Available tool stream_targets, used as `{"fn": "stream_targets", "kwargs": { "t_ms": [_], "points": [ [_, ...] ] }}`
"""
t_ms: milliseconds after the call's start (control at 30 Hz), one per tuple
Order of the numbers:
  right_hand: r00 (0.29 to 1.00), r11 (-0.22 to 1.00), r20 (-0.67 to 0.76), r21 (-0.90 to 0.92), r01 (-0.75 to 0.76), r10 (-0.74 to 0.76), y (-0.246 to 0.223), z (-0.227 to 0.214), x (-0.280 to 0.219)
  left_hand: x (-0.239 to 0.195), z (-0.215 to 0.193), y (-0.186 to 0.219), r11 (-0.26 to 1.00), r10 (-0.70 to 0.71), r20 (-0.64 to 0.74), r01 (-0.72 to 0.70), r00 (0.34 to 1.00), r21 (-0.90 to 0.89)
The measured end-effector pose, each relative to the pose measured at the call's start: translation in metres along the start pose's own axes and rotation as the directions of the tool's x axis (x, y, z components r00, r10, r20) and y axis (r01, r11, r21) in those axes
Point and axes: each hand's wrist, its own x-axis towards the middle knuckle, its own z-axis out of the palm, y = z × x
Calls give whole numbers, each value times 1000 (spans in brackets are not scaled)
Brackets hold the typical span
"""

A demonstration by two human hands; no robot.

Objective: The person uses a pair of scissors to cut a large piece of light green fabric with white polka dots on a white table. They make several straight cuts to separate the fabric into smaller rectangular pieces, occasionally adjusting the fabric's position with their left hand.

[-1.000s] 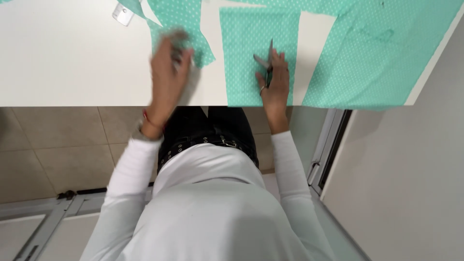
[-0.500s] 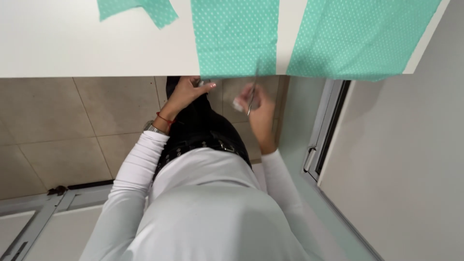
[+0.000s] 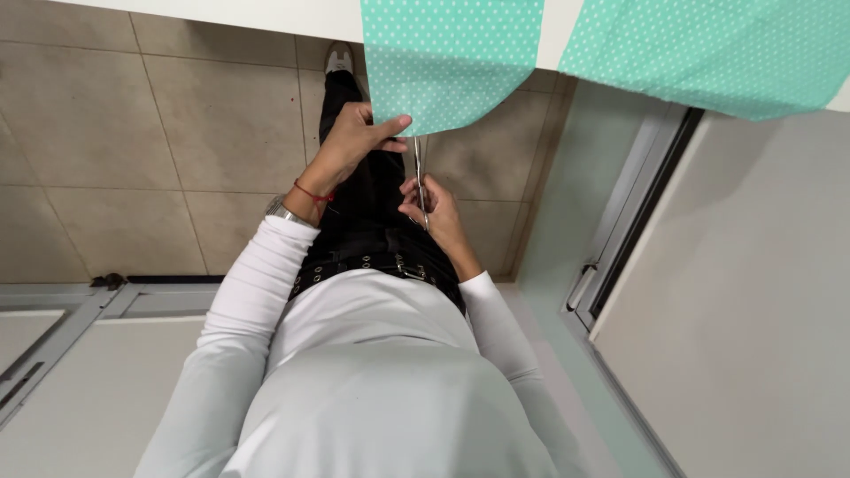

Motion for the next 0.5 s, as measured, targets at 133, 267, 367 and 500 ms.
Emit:
{"fn": "stream_targets", "kwargs": {
  "t_ms": [133,267,367,500],
  "points": [
    [999,998,-25,-41,43,-44,-18,7,-2,1,-9,-21,999,49,-54,-48,997,24],
    [996,991,-53,-112,67,-73,-28,8,1,-5,-6,-17,995,102,-41,-101,994,25],
    [983,937,-92,-329,118,-157,-61,22,-8,-41,27,42,980,126,-44,-118,991,159],
    [979,912,-97,-389,128,-179,-62,22,-10,-43,27,44,972,150,-38,-141,988,189]
  ]
}}
